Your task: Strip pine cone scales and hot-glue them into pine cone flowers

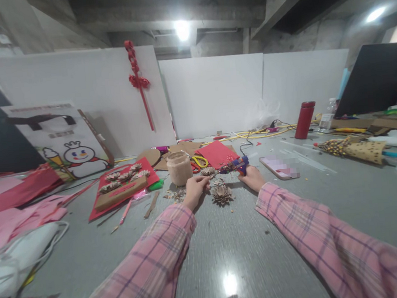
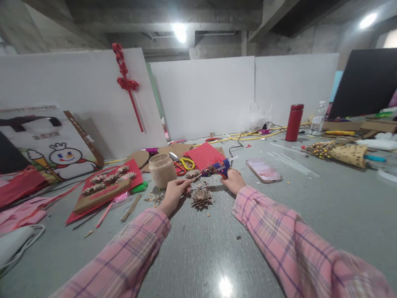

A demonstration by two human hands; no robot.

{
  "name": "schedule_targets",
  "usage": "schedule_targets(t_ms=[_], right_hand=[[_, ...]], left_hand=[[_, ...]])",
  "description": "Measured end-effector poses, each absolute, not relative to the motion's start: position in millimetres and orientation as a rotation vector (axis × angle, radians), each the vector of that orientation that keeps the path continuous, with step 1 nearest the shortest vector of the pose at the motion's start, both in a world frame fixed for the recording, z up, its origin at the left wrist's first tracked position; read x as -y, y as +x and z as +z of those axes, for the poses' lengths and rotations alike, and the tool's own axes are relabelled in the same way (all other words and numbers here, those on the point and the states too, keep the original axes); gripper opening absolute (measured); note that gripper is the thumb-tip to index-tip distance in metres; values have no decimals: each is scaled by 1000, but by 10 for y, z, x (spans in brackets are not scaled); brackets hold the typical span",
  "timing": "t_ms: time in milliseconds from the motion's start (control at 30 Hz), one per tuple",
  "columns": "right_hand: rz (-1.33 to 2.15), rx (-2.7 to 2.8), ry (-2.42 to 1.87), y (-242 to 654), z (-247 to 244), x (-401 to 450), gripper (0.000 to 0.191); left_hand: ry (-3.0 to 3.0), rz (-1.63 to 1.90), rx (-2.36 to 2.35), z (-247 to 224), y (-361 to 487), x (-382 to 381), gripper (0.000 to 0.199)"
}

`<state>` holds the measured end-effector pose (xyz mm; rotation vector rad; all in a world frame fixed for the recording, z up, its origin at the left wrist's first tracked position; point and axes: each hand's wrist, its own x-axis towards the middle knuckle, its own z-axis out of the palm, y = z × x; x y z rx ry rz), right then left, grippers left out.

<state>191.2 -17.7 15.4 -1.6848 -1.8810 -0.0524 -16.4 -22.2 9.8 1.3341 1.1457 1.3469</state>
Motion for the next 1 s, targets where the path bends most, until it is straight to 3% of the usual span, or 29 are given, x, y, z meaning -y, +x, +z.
schedule_targets(t_ms=[1000], right_hand=[[-19, 1844, -1666, 1885, 177, 206, 22]], left_hand=[[1351, 1363, -1130, 86, -169, 199, 28]])
